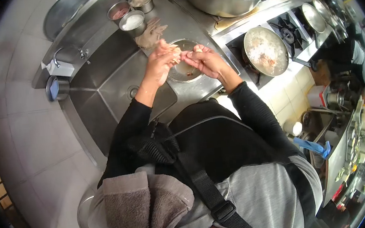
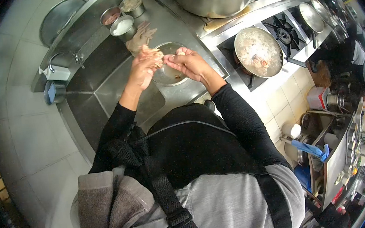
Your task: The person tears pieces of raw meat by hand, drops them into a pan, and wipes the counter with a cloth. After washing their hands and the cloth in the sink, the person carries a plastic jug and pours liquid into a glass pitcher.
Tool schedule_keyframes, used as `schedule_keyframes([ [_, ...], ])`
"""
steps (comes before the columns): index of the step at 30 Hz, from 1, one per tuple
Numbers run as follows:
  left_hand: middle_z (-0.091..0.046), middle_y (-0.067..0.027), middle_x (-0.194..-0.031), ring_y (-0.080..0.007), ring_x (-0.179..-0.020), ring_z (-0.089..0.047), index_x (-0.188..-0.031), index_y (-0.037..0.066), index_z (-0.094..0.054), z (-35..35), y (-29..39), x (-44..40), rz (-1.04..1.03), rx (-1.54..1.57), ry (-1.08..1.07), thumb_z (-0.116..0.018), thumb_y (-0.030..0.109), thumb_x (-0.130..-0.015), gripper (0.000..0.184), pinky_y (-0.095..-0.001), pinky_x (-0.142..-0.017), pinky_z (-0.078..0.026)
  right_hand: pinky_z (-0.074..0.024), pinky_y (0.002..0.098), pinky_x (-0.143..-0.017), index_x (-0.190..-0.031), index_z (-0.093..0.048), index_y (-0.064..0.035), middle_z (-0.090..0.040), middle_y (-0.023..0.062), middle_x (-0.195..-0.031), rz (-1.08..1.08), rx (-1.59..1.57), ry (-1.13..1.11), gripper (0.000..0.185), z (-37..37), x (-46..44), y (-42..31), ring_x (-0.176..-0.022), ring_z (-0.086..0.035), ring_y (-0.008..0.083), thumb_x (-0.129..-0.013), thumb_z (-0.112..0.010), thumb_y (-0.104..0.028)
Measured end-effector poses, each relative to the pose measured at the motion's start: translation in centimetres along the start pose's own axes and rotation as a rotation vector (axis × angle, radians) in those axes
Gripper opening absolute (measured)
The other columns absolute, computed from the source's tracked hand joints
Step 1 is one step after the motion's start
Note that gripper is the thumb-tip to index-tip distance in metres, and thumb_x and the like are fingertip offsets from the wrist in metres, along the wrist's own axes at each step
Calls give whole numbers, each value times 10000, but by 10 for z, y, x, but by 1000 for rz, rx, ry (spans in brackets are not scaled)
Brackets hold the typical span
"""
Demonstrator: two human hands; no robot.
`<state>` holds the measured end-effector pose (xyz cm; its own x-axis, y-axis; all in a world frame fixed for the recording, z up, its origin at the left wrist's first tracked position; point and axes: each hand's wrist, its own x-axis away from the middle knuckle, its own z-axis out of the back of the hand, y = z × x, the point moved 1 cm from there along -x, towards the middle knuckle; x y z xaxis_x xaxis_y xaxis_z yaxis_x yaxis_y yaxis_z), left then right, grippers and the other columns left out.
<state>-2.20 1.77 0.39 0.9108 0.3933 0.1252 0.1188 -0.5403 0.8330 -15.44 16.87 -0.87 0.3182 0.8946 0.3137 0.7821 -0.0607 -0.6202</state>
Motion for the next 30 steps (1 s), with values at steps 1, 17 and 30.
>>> schedule_keyframes([
  [1,-651,-91,-1038,-189,-876,-654,-1107,88,-548,7,-1,-3,-67,72,-24,-634,11,-889,246,-310,-758,-538,-568,310,-910,-879,-561,-32,-642,109,-938,60,-194,-63,139,1,2,-3,-1020,-665,251,-891,-567,107],
  [17,-649,-124,-1013,-257,-930,-652,-1058,74,-596,15,-11,-1,142,199,69,-563,266,-978,211,-364,-753,-548,-502,206,-501,-998,-642,5,-663,159,-958,8,-608,-190,302,7,7,6,-654,-618,141,-967,-603,-293],
  [30,-615,-66,-926,-192,-805,-618,-1067,49,-567,18,0,2,111,273,-166,-552,336,-990,297,-340,-760,-504,-539,377,-737,-988,-697,24,-703,123,-815,219,946,697,291,200,84,-123,-808,-670,256,-817,-596,-188],
])
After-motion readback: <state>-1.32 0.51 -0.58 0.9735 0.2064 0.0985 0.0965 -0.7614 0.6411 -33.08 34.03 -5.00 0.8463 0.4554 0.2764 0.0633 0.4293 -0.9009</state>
